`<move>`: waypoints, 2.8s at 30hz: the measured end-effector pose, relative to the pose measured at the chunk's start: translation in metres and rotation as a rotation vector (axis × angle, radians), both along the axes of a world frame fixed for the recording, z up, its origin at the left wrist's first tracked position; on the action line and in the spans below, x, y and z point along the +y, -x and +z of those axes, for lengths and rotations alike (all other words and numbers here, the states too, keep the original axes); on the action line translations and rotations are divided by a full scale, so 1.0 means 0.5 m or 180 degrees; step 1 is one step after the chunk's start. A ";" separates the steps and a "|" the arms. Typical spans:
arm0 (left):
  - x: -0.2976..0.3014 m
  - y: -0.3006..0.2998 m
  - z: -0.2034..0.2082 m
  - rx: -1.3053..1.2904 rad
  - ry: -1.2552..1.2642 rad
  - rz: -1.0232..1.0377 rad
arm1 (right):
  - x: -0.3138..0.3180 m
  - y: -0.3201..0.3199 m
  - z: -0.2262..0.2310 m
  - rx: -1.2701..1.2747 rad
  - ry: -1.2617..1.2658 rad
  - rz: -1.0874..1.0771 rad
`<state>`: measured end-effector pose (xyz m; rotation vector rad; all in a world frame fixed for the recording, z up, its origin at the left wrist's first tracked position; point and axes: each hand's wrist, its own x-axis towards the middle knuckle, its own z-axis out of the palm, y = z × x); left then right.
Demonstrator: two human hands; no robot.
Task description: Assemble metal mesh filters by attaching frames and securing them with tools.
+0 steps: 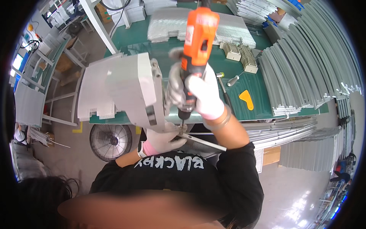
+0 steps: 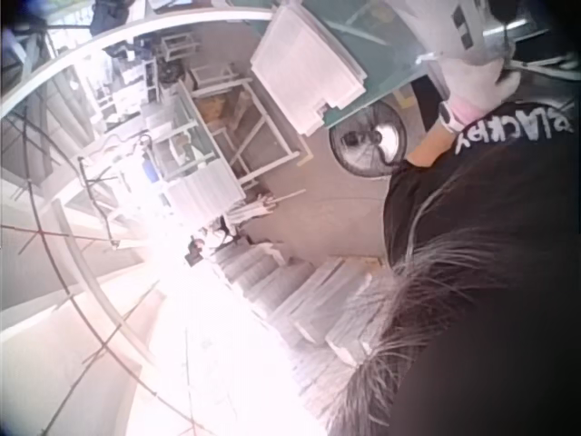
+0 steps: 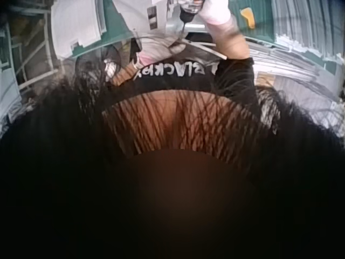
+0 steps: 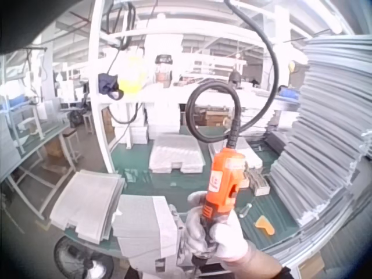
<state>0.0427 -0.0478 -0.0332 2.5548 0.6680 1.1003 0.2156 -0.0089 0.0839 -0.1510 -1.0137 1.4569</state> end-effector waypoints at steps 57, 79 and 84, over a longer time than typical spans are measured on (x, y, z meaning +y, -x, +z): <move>-0.015 -0.080 0.005 -0.1123 0.3485 -0.1763 | -0.673 -0.438 -0.337 -0.2097 0.1351 -0.3828; 0.284 0.464 -0.209 0.2445 0.0429 0.3876 | -1.265 -0.412 -0.856 0.0273 0.3941 -0.7285; 0.270 0.442 -0.153 0.2778 0.1087 0.3696 | -1.079 -0.455 -0.912 0.0774 0.3884 -0.6905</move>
